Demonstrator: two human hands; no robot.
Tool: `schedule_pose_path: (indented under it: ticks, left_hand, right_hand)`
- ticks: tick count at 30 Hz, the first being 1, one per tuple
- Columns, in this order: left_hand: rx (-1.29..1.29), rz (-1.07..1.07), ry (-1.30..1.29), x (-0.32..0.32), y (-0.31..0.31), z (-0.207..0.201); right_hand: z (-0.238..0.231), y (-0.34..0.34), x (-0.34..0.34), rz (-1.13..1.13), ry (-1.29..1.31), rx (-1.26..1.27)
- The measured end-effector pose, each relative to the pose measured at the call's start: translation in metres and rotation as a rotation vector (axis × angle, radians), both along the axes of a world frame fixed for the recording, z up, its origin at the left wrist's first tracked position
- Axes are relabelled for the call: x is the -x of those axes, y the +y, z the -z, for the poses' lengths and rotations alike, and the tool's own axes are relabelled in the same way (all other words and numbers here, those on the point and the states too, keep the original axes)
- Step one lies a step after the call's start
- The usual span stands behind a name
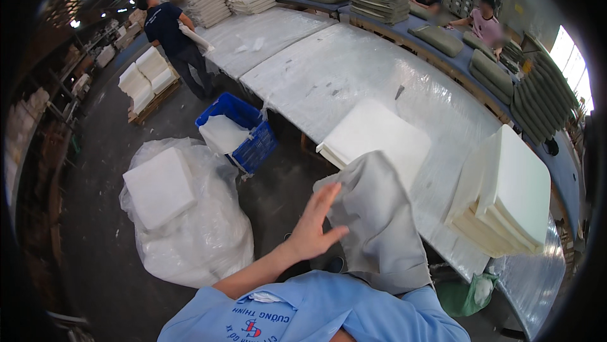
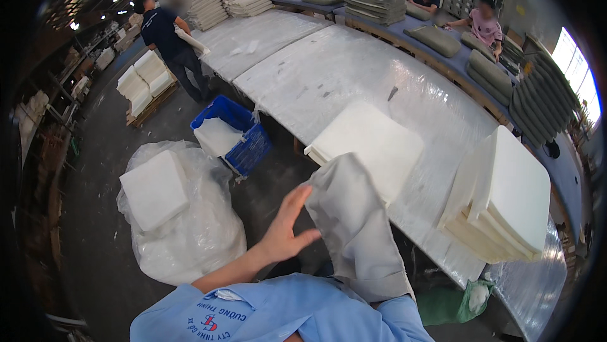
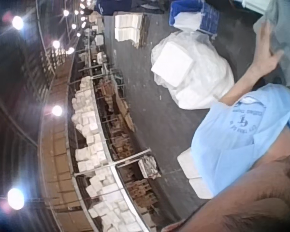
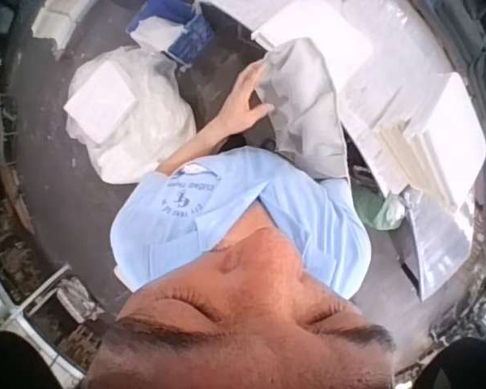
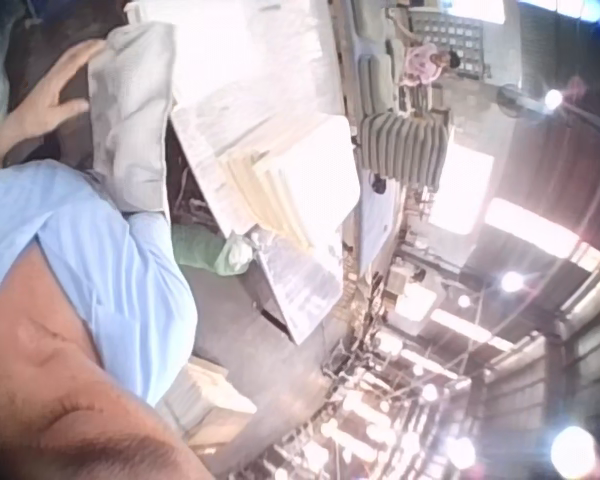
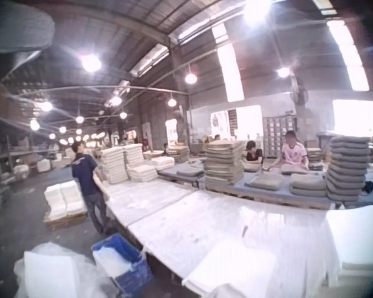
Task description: The person wraps rectangular white foam blocks in white paper on a plastic-covered table. They fold the paper around each block, smooth the edges, and place the wrapped items into a blue crate. The person repeats this process for multiple foam blocks.
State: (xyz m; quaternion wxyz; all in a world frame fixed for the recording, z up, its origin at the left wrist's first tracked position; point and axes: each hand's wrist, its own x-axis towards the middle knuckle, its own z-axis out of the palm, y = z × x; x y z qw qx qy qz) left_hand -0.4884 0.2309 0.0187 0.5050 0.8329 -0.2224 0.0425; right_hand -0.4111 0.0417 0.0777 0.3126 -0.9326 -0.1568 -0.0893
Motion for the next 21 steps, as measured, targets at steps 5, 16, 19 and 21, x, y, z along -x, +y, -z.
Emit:
schedule_pose_path:
  ticks: [5,16,19,21]
  left_hand:
    - [-0.218,0.328,0.273,0.029,-0.032,0.021]
    - [0.227,-0.232,0.186,-0.019,-0.051,0.074]
    - [0.162,-0.456,0.285,-0.047,-0.020,0.097]
    - [-0.053,-0.474,0.439,-0.056,-0.009,0.113]
  right_hand:
    - [-0.006,-0.022,0.021,-0.049,-0.123,-0.375]
    - [0.090,-0.054,-0.006,0.144,0.363,-0.727]
    - [0.196,-0.029,0.011,0.268,0.876,-0.389]
    - [0.278,-0.018,0.063,0.196,0.602,0.045]
